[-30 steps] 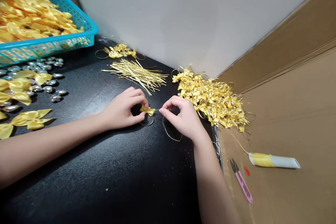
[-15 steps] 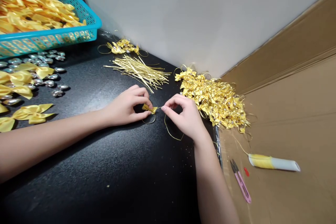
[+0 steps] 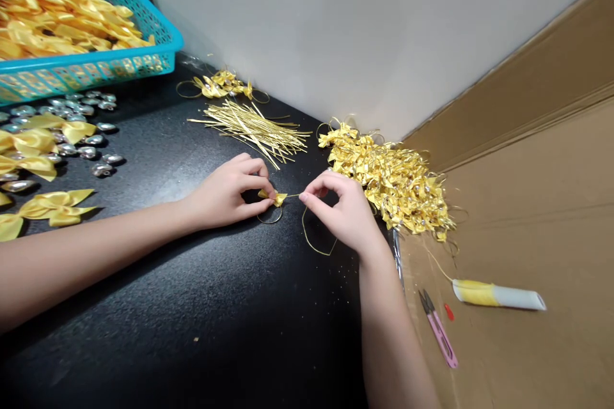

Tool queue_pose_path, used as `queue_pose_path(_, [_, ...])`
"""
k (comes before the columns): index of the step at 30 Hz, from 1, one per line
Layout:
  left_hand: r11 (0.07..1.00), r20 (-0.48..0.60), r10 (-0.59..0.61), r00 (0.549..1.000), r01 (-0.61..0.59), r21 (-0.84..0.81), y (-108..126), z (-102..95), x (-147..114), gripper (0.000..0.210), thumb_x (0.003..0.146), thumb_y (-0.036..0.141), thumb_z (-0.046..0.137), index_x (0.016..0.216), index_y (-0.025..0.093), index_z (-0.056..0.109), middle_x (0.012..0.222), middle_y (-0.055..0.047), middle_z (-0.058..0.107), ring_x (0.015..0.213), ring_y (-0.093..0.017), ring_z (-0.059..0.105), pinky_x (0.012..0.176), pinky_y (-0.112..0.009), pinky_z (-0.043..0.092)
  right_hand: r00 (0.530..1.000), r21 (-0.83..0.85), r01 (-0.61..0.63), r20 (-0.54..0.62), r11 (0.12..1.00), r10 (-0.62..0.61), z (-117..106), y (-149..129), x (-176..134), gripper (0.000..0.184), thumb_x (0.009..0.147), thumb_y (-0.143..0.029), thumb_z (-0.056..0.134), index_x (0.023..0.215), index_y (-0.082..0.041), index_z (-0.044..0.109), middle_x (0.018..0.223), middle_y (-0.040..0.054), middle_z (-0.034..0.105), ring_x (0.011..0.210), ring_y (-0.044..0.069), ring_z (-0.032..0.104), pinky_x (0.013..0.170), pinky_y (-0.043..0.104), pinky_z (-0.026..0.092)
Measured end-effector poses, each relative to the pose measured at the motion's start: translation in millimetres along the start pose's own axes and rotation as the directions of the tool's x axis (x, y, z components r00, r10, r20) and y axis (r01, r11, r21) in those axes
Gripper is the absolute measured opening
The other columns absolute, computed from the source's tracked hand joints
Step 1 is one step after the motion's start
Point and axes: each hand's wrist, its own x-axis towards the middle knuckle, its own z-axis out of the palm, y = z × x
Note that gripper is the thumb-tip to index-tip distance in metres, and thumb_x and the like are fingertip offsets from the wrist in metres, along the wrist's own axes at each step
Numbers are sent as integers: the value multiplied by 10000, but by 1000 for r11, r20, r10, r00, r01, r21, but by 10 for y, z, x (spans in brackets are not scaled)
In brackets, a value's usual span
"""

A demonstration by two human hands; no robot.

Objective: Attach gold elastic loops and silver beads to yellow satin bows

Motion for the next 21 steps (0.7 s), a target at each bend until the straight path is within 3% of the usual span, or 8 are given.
queue_pose_path(16, [1000, 1, -2, 1000, 2, 29, 4, -7, 4, 134, 819, 248, 629, 737, 199, 722, 769, -34, 585, 753, -190, 475, 705, -331, 406, 1000, 13, 1, 10, 1000, -1, -37, 18, -4, 147, 835, -246, 649, 699, -200, 618, 759, 6, 621, 738, 156, 566, 728, 315, 430])
queue_pose_path(21, [1000, 9, -4, 1000, 3, 28, 2, -16, 8, 134, 821, 237, 628, 729, 197, 717, 756, -35, 596, 742, -189, 469, 690, -326, 400, 994, 26, -4, 109, 1000, 1, -84, -31, -17, 165, 844, -265, 639, 698, -198, 599, 745, 0, 606, 726, 150, 549, 707, 304, 420])
